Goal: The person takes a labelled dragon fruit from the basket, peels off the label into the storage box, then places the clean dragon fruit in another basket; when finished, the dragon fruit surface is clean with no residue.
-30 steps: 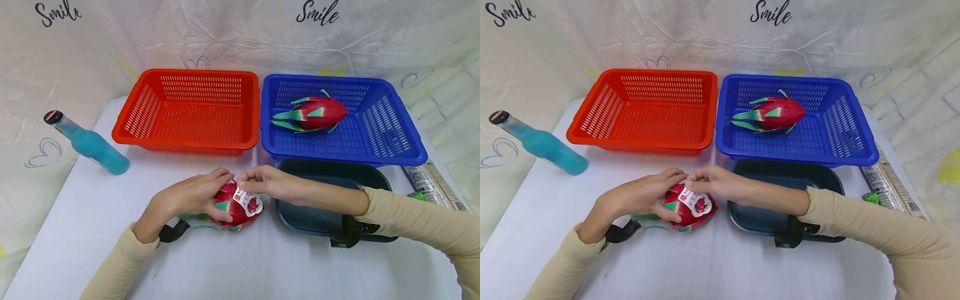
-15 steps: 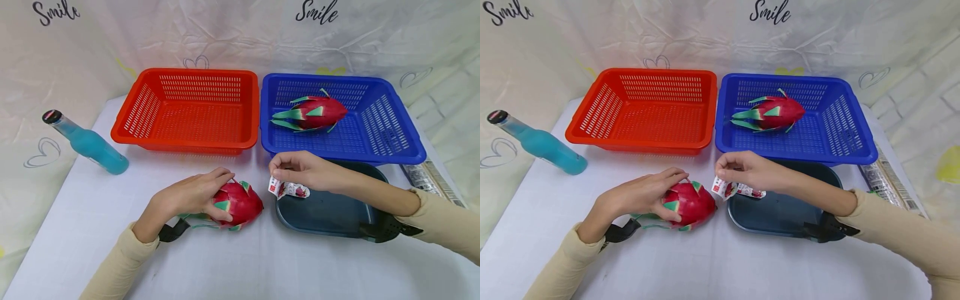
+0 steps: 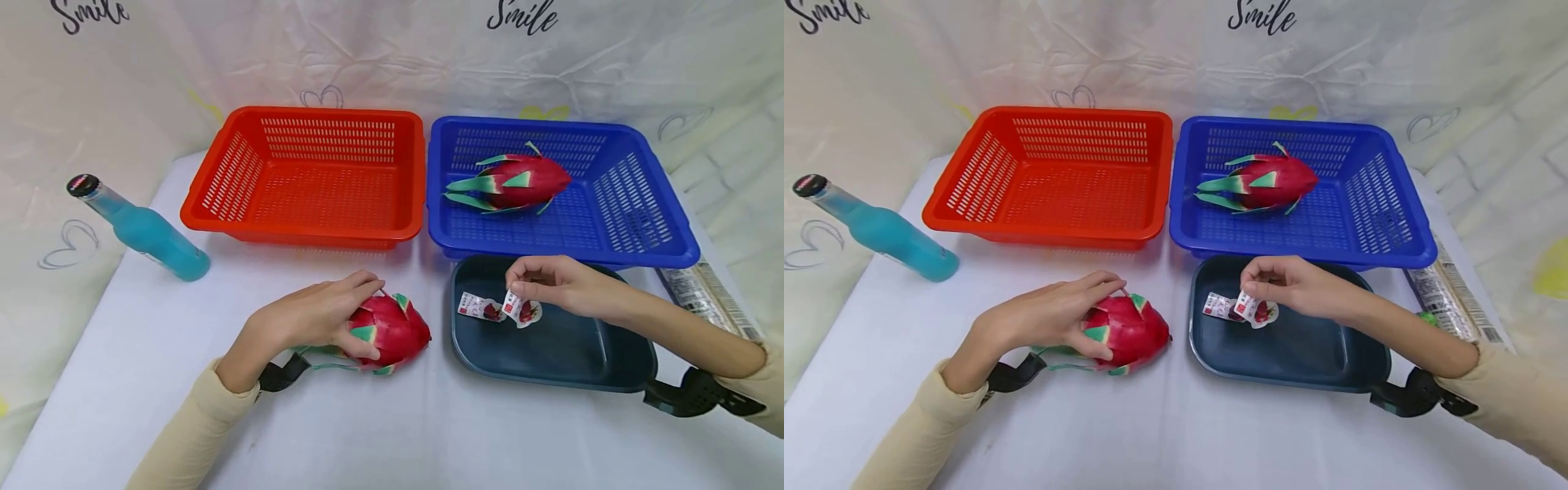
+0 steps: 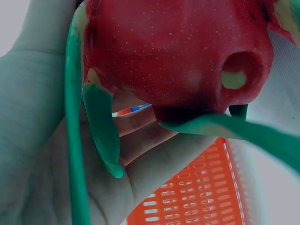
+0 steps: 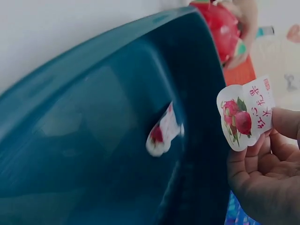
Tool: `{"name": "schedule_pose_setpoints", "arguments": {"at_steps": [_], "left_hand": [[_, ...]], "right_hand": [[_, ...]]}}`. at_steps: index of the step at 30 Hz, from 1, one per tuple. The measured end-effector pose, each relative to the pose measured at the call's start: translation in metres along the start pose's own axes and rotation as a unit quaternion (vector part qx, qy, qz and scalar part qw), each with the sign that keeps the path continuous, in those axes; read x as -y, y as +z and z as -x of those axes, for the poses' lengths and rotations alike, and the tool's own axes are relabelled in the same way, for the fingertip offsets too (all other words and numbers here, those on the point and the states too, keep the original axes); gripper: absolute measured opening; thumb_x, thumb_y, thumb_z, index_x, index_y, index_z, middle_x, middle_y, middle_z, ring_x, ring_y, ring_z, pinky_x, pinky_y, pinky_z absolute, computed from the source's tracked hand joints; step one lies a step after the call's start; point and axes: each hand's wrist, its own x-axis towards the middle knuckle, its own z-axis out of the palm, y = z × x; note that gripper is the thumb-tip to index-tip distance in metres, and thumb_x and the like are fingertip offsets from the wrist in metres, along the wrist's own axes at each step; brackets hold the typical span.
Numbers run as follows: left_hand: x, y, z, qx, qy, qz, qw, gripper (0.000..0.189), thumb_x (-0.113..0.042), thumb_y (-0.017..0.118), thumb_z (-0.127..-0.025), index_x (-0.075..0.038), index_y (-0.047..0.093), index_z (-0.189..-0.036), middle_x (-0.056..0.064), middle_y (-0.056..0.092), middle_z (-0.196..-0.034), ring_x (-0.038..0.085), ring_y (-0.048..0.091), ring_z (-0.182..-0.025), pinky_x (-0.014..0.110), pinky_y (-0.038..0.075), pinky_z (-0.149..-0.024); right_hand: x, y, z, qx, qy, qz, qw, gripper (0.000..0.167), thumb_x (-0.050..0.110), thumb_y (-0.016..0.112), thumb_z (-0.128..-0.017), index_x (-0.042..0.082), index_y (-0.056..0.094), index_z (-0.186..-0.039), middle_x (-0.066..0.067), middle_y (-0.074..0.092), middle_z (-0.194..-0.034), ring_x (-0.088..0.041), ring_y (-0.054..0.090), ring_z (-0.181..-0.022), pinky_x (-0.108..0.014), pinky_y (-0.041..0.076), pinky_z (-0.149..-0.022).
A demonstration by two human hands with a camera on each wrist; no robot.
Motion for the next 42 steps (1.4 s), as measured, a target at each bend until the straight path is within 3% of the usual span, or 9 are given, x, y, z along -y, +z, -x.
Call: {"name": "schedule_pose_setpoints", "arguments": {"at_steps": [5, 11, 16, 21, 24, 31, 42], "left_hand": [[0.001, -0.001, 0.000, 0.002, 0.000, 0.003, 1.0000, 0.092, -0.058, 0.076, -0.074, -0.009, 0.043, -0.145, 0.000, 0.047, -0.139, 0.016, 0.057, -0.116, 0.034, 0.057, -0.089], [0.001, -0.001, 0.000, 0.002, 0.002, 0.005, 1.0000, 0.092, -0.057, 0.076, -0.074, -0.009, 0.043, -0.144, 0.000, 0.047, -0.138, 0.016, 0.057, -0.116, 0.034, 0.057, -0.089], [0.001, -0.001, 0.000, -0.001, 0.005, 0.001, 1.0000, 0.092, -0.058, 0.076, -0.074, -0.009, 0.043, -0.144, 0.002, 0.048, -0.138, 0.016, 0.057, -0.115, 0.034, 0.057, -0.089], [0.001, -0.001, 0.000, 0.000, 0.004, 0.001, 1.0000, 0.093, -0.058, 0.075, -0.074, -0.009, 0.042, -0.145, 0.001, 0.047, -0.139, 0.017, 0.057, -0.115, 0.034, 0.057, -0.089], [0.001, 0.000, 0.000, 0.002, 0.001, 0.003, 1.0000, 0.093, -0.058, 0.075, -0.074, -0.009, 0.042, -0.145, 0.000, 0.047, -0.139, 0.016, 0.057, -0.115, 0.034, 0.057, -0.089], [0.001, -0.001, 0.000, 0.006, -0.001, 0.004, 1.0000, 0.093, -0.059, 0.075, -0.074, -0.010, 0.041, -0.146, 0.000, 0.046, -0.139, 0.016, 0.057, -0.116, 0.034, 0.057, -0.089], [0.001, -0.001, 0.000, 0.007, -0.003, 0.002, 1.0000, 0.093, -0.059, 0.075, -0.074, -0.009, 0.041, -0.145, 0.000, 0.046, -0.139, 0.017, 0.057, -0.116, 0.034, 0.056, -0.090]], "right_hand": [[-0.017, -0.007, 0.010, -0.023, 0.020, 0.025, 0.9992, 0.012, 0.009, 0.053, -0.099, 0.004, 0.059, -0.107, 0.002, 0.060, -0.090, -0.012, 0.058, -0.084, -0.022, 0.053, -0.070], [-0.032, -0.011, 0.016, 0.038, -0.013, 0.056, 0.9976, 0.010, 0.006, 0.052, -0.098, 0.003, 0.059, -0.105, 0.000, 0.059, -0.085, -0.011, 0.058, -0.077, -0.022, 0.053, -0.065], [-0.038, -0.014, 0.015, 0.093, 0.046, 0.090, 0.9906, 0.012, 0.012, 0.053, -0.098, 0.005, 0.060, -0.105, 0.001, 0.057, -0.085, -0.010, 0.055, -0.075, -0.020, 0.049, -0.062], [-0.043, -0.013, 0.011, 0.119, 0.091, 0.102, 0.9835, 0.013, 0.009, 0.052, -0.098, 0.005, 0.061, -0.107, -0.001, 0.059, -0.089, -0.008, 0.054, -0.076, -0.019, 0.048, -0.064], [-0.044, -0.012, 0.011, 0.119, 0.098, 0.107, 0.9821, 0.016, 0.007, 0.051, -0.097, 0.005, 0.062, -0.109, -0.002, 0.060, -0.092, -0.008, 0.054, -0.078, -0.018, 0.048, -0.066], [-0.048, -0.009, 0.015, 0.102, 0.072, 0.168, 0.9779, 0.023, 0.009, 0.053, -0.097, 0.006, 0.063, -0.117, -0.003, 0.065, -0.113, -0.008, 0.057, -0.094, -0.013, 0.050, -0.081], [-0.050, -0.007, 0.024, 0.096, 0.075, 0.168, 0.9781, 0.029, 0.014, 0.056, -0.097, 0.010, 0.061, -0.125, -0.004, 0.062, -0.120, -0.012, 0.055, -0.103, -0.015, 0.050, -0.082]]}}
